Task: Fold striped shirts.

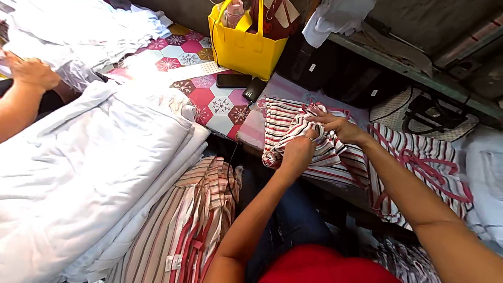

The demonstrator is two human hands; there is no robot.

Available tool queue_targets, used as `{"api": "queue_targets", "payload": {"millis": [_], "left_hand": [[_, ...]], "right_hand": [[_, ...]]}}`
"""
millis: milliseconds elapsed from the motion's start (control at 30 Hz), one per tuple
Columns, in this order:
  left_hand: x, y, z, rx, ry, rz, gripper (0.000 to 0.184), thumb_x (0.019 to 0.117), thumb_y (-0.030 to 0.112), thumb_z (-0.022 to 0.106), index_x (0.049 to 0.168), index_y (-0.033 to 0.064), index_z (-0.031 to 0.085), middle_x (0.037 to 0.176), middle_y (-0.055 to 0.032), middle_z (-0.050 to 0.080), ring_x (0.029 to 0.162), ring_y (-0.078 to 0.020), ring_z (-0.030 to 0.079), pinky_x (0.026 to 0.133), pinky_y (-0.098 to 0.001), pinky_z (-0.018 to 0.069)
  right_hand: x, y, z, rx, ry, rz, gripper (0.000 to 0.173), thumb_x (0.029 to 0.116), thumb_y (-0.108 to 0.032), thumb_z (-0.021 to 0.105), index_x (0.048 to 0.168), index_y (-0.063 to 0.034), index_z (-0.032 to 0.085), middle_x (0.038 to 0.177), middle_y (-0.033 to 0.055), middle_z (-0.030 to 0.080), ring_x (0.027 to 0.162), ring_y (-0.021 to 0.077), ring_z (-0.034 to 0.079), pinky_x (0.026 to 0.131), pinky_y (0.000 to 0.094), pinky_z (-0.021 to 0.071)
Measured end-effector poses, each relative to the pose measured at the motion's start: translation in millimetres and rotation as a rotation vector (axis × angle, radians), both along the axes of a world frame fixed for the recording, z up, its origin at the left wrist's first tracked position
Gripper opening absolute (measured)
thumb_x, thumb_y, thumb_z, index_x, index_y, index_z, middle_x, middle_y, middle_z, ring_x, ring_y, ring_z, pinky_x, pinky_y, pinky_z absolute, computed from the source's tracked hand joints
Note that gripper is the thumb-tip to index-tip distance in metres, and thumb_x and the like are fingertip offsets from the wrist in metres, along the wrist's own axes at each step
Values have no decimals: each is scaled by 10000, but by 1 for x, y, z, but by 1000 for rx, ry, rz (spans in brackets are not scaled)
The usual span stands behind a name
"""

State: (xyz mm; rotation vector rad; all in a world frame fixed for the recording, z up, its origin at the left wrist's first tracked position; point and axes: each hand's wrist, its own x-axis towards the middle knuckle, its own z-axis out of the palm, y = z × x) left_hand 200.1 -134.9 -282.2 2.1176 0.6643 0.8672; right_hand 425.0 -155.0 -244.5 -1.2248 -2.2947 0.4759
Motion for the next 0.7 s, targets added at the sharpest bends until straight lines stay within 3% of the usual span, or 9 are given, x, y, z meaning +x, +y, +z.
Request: {"api": "queue_targets", "payload": {"millis": [100, 167, 233, 300, 400, 467, 533, 600, 700], "left_hand": [[16, -36, -33, 159, 35, -18, 429, 963, 231, 677, 1319, -6, 645, 1360, -198, 652, 1259, -358, 637, 1091, -518, 476], [22, -54, -56, 338, 50, 56, 787, 791, 418, 836, 1428, 34, 579, 1500, -217, 534, 1388, -396, 517, 1167, -598, 350], [30, -63, -74, 515, 25, 220, 820, 717, 428, 871, 1441, 160, 596, 1483, -228, 545, 1359, -441, 526, 1121, -656, 357], [38, -61, -82, 613, -4, 354, 615, 809, 297, 816, 1395, 294, 629, 1417, -237, 593, 1309, -452, 561, 1091, -670, 366], [44, -41, -70, 648, -94, 468, 446, 892, 94, 683, 1291, 294, 692, 1288, -230, 659, 1184, -422, 634, 1042, -621, 420], [37, -16, -42, 540, -169, 509, 419, 798, 64, 753, 1212, 132, 751, 1124, -209, 732, 984, -360, 730, 856, -502, 584], [17, 17, -10, 234, -161, 469, 561, 842, 70, 775, 1381, 26, 629, 1103, -221, 733, 904, -377, 742, 718, -524, 609], [-15, 63, 3, -162, -133, 394, 686, 937, 121, 734, 1545, 54, 423, 1289, -272, 646, 1077, -472, 669, 850, -654, 542], [-43, 147, -44, -618, -254, 507, 507, 895, 109, 714, 1340, -71, 552, 1184, -278, 660, 1099, -390, 653, 948, -588, 523]], "right_hand": [[11, -9, -15, -84, -28, 35, 259, 781, 110, 523, 855, 32, 760, 1135, 114, 764, 1287, 293, 621, 1216, 522, 319], [12, -17, -25, -140, 46, -47, 233, 863, 40, 521, 846, 32, 753, 1079, 124, 766, 1257, 267, 636, 1232, 493, 299], [7, -23, -28, -134, 141, -131, 245, 908, -20, 515, 841, 20, 748, 1053, 117, 765, 1237, 239, 643, 1229, 462, 306], [2, -24, -28, -119, 196, -150, 278, 935, 16, 465, 858, 27, 732, 1062, 122, 754, 1250, 230, 627, 1236, 453, 285], [-4, -11, -18, -46, 160, -143, 204, 915, -1, 527, 856, 28, 720, 1059, 126, 745, 1219, 246, 634, 1210, 463, 324], [-15, 4, -2, 2, 87, -240, 156, 876, -39, 609, 924, 54, 725, 1086, 175, 731, 1197, 323, 632, 1161, 499, 382], [-35, 25, 12, 63, 96, -455, 239, 907, -16, 627, 1116, 78, 697, 1196, 237, 686, 1223, 401, 600, 1100, 559, 422], [-58, 52, 20, 232, 203, -630, 244, 975, -114, 654, 1184, 8, 684, 1224, 168, 698, 1247, 327, 600, 1110, 515, 436], [-94, 63, 20, 403, 171, -536, 332, 1008, -99, 591, 1311, 36, 611, 1377, 168, 627, 1367, 295, 531, 1192, 486, 374]]}}
